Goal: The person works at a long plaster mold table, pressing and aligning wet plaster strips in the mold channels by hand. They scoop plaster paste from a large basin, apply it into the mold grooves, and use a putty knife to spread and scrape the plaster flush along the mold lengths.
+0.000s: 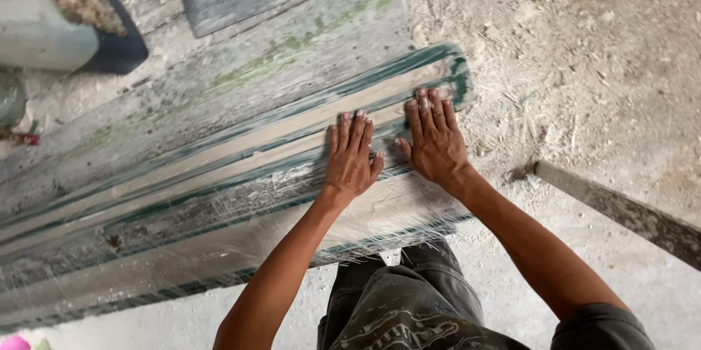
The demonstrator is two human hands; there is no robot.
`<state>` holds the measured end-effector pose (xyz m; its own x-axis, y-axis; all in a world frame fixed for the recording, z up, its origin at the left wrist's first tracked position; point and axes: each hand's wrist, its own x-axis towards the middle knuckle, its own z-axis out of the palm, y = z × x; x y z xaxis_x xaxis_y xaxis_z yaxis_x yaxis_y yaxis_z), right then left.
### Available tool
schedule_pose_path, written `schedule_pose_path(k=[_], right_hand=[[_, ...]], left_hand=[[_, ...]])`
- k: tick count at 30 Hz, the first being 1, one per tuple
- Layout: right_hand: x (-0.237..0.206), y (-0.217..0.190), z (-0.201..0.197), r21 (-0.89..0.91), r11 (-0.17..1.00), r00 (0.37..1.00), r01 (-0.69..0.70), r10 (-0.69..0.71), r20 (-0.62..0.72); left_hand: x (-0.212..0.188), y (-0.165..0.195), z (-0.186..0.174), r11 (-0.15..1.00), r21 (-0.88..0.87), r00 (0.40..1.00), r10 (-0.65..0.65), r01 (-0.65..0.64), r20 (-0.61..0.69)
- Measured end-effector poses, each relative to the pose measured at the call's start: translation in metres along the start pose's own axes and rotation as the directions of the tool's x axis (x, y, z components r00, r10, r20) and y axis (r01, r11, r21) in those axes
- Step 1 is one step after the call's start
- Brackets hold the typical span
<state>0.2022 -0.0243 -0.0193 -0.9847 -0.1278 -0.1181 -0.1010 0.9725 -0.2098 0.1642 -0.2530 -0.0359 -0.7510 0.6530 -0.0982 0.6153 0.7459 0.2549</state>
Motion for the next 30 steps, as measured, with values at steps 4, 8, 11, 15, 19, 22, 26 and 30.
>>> schedule_pose_path(k=[4,8,11,15,19,22,26,30], right_hand=[[0.012,-0.049,0.016,0.049,0.999,1.000,0.000,0.000,-0.006],[0.030,-0.112,0.039,0.037,0.999,1.000,0.027,-0.028,0.015],[0.045,-0.171,0.057,0.064,0.995,0.994,0.077,-0.082,0.074],[0.069,-0.264,0.080,0.064,0.988,0.985,0.140,-0.146,0.090],[0.092,-0.361,0.098,0.019,0.983,0.977,0.183,-0.184,0.110],[0.108,-0.439,0.110,-0.025,0.984,0.974,0.175,-0.169,0.154],[0.137,-0.549,0.132,-0.008,0.988,0.971,0.154,-0.150,0.185],[0.153,-0.657,0.157,0.031,0.973,0.972,0.229,-0.231,0.054]], left_hand=[[-0.043,-0.042,0.006,0.992,0.015,0.992,-0.125,0.125,0.020],[-0.086,-0.096,-0.001,0.983,0.030,0.983,-0.183,0.183,-0.019],[-0.120,-0.138,-0.008,0.975,0.027,0.975,-0.221,0.221,-0.023],[-0.167,-0.208,-0.020,0.957,0.024,0.957,-0.291,0.291,0.004],[-0.225,-0.288,-0.033,0.949,-0.001,0.947,-0.314,0.315,-0.069],[-0.278,-0.350,-0.040,0.949,-0.024,0.936,-0.314,0.314,-0.162],[-0.343,-0.443,-0.046,0.935,-0.079,0.919,-0.353,0.345,-0.175],[-0.413,-0.524,-0.056,0.915,-0.115,0.876,-0.404,0.388,-0.263]])
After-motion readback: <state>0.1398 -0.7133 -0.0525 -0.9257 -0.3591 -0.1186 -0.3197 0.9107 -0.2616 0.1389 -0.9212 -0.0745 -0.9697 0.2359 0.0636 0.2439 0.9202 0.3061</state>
